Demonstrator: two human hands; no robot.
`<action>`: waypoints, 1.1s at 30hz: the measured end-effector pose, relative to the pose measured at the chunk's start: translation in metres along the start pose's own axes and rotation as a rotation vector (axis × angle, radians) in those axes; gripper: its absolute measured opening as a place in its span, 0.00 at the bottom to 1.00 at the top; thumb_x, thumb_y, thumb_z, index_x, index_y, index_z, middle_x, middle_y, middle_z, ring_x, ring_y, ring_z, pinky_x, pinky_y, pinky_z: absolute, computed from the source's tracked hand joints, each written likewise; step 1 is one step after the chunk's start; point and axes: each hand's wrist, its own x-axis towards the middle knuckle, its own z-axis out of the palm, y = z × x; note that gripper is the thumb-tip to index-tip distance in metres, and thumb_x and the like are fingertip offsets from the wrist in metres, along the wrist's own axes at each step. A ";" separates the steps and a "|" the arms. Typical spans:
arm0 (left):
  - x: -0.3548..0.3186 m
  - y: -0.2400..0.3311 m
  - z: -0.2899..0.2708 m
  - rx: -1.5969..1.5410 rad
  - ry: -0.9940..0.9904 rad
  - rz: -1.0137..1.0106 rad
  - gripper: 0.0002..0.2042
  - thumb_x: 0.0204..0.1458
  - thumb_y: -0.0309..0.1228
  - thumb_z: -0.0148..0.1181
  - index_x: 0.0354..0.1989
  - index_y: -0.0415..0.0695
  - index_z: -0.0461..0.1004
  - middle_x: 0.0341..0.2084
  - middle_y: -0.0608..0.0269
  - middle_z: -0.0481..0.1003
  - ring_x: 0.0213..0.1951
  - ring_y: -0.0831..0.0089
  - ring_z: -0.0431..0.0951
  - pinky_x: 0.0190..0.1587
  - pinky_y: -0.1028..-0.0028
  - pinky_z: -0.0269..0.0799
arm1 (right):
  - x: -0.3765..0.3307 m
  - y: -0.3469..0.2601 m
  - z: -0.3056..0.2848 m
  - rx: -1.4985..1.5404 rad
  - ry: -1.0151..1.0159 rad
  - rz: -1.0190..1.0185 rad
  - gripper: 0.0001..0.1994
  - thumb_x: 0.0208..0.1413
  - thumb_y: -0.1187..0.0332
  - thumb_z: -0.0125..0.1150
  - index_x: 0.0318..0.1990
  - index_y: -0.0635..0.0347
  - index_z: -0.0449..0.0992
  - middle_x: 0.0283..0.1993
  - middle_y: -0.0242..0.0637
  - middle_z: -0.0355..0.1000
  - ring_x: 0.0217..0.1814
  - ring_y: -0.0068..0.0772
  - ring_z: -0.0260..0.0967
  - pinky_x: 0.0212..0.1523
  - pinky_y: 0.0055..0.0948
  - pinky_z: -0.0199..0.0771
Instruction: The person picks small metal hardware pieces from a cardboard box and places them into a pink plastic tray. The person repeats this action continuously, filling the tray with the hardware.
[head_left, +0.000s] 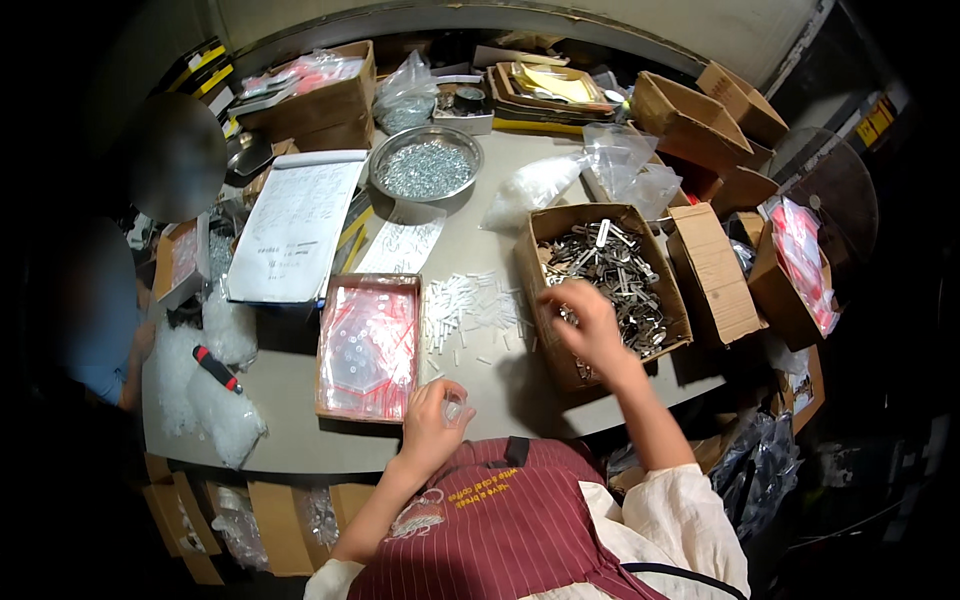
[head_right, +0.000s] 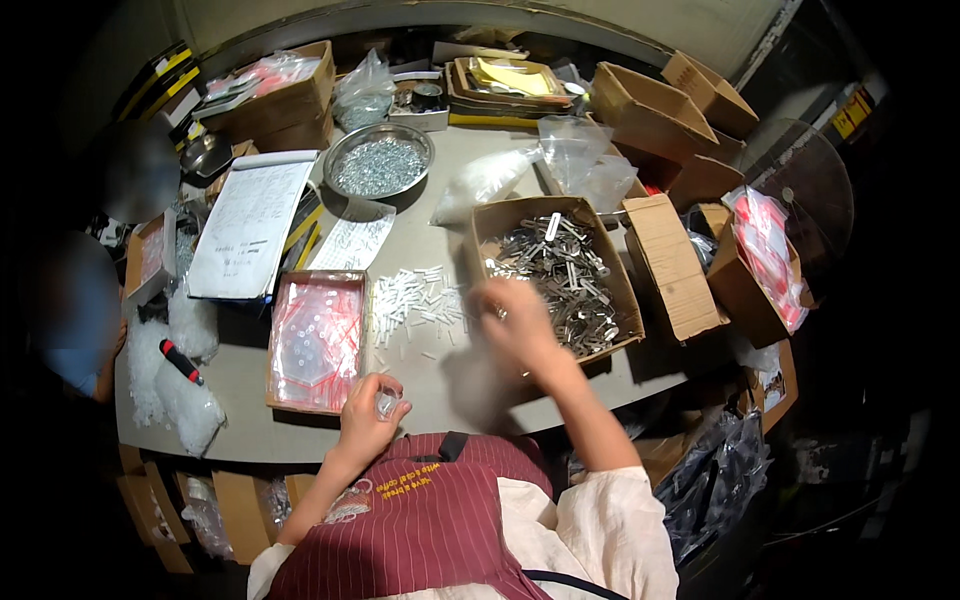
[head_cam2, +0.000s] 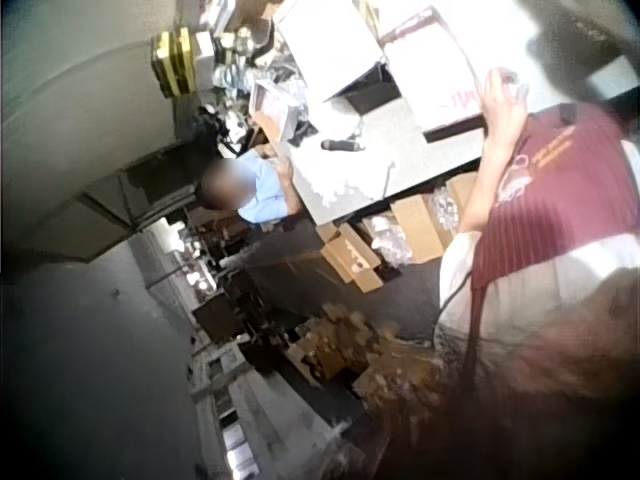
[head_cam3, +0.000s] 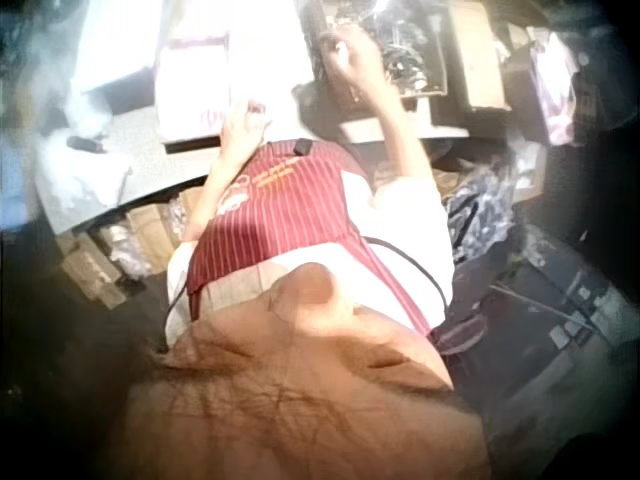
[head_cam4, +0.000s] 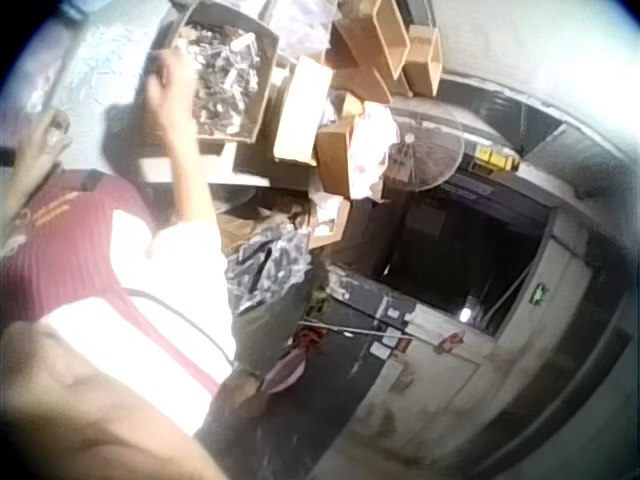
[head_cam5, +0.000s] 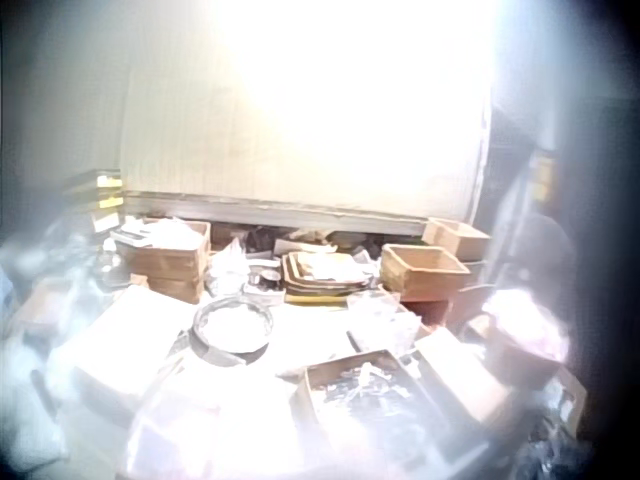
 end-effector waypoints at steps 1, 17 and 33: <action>-0.002 0.001 -0.001 -0.030 -0.011 -0.035 0.15 0.46 0.26 0.72 0.41 0.41 0.73 0.34 0.56 0.77 0.40 0.57 0.79 0.45 0.62 0.73 | 0.010 0.015 -0.007 -0.099 0.042 0.046 0.16 0.45 0.79 0.61 0.45 0.63 0.78 0.47 0.47 0.74 0.49 0.49 0.74 0.48 0.41 0.76; -0.011 -0.007 0.000 -0.187 -0.119 -0.165 0.15 0.49 0.24 0.70 0.45 0.40 0.74 0.36 0.58 0.80 0.41 0.66 0.81 0.46 0.68 0.75 | 0.020 0.130 0.029 -0.540 -0.295 -0.045 0.03 0.46 0.73 0.60 0.28 0.60 0.79 0.31 0.44 0.75 0.38 0.50 0.76 0.40 0.48 0.77; 0.034 0.045 0.004 -0.183 -0.005 -0.003 0.13 0.48 0.25 0.68 0.38 0.39 0.69 0.31 0.48 0.76 0.38 0.47 0.77 0.40 0.57 0.72 | -0.033 -0.097 0.005 0.224 -0.166 -0.146 0.07 0.56 0.75 0.69 0.41 0.65 0.83 0.30 0.41 0.78 0.26 0.33 0.75 0.28 0.30 0.73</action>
